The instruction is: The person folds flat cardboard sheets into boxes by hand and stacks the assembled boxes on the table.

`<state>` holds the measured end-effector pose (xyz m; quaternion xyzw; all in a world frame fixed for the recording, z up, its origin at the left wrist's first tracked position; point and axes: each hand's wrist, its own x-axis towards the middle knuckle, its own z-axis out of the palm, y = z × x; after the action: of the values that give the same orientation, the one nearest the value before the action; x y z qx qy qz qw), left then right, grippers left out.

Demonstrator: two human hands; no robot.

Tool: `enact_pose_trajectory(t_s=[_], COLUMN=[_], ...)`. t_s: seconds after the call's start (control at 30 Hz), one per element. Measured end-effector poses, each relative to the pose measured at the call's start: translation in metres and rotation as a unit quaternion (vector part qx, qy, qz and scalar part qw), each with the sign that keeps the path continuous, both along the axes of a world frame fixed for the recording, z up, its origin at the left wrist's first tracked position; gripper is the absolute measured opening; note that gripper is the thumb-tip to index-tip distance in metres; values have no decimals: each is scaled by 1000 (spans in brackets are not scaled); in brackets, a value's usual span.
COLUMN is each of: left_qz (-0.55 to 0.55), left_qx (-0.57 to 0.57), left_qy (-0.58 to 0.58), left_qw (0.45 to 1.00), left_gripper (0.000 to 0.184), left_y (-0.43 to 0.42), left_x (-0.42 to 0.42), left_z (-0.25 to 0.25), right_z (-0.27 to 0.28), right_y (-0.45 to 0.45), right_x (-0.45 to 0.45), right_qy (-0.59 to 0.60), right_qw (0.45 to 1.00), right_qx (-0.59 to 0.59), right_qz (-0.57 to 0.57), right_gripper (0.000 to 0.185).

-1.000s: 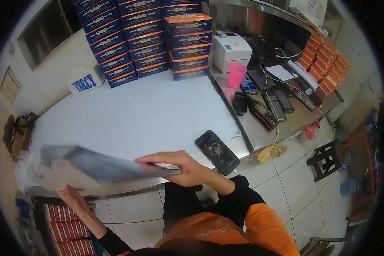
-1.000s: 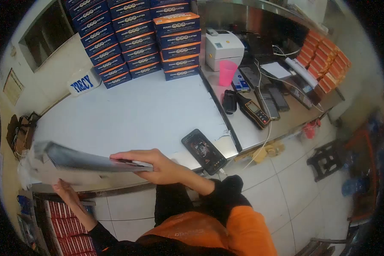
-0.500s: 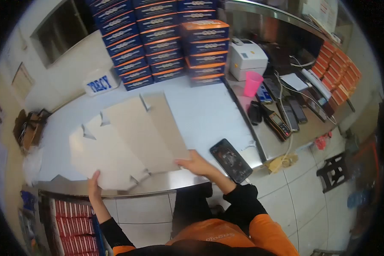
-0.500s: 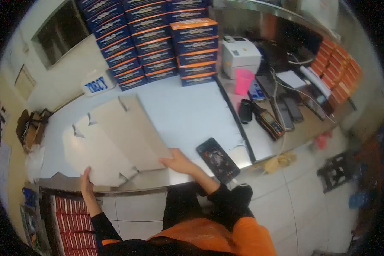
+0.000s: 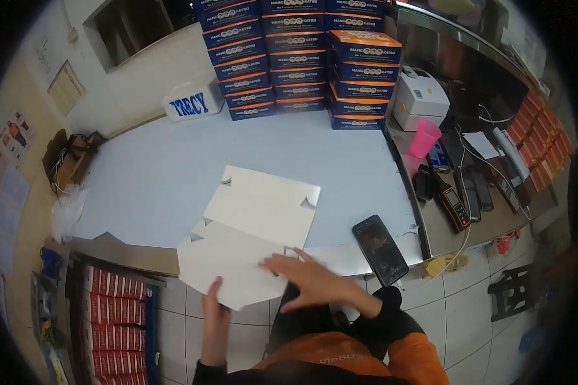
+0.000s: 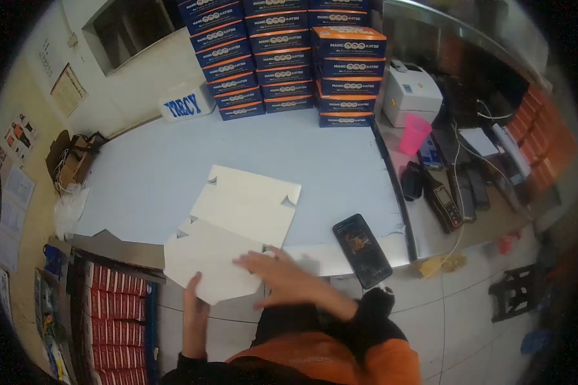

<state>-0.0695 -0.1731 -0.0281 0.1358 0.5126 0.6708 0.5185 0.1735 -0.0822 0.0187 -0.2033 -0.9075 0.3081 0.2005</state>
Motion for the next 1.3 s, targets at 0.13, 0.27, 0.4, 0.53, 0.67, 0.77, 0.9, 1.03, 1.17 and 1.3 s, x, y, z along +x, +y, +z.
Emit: enact_pose_trajectory(t_s=[0.13, 0.27, 0.4, 0.53, 0.67, 0.77, 0.9, 1.03, 1.17, 1.3], left_qz=[7, -159, 95, 82, -222, -277, -358, -373, -352, -394], left_qx=[0, 94, 38, 202, 192, 198, 104, 19, 3, 13], left_qy=[-125, 426, 713, 785, 777, 734, 622, 496, 370, 355], left_qw=[992, 886, 693, 580, 556, 588, 689, 784, 860, 847], left_gripper=[45, 54, 77, 69, 47, 44, 43, 48, 52, 53], left_y=[-24, -80, -99, -29, -4, 12, 39, 68, 107, 118], left_x=[93, 84, 8, -10, -21, -38, -44, -76, -60, -69], left_z=[0, -78, -131, -7, 24, 29, 43, 16, 22, 15], right_z=[-32, -52, -54, -56, -42, -32, -10, 14, -6, -7], right_y=[-24, -9, -4, -3, 5, 18, 47, 89, 116, 117], right_x=[9, 43, 51, 52, 55, 55, 47, 31, 20, 15], right_qy=[-71, 29, 43, 39, 26, -28, -3, -109, -145, -97], right_qw=[983, 966, 967, 977, 987, 995, 998, 991, 929, 949], right_qx=[109, 178, 193, 172, 127, 75, 23, -72, -326, -271], right_qz=[-129, -186, -158, -122, -93, -65, -53, -32, -94, -129], right_gripper=[71, 49, 45, 44, 52, 51, 24, 18, 27, 70])
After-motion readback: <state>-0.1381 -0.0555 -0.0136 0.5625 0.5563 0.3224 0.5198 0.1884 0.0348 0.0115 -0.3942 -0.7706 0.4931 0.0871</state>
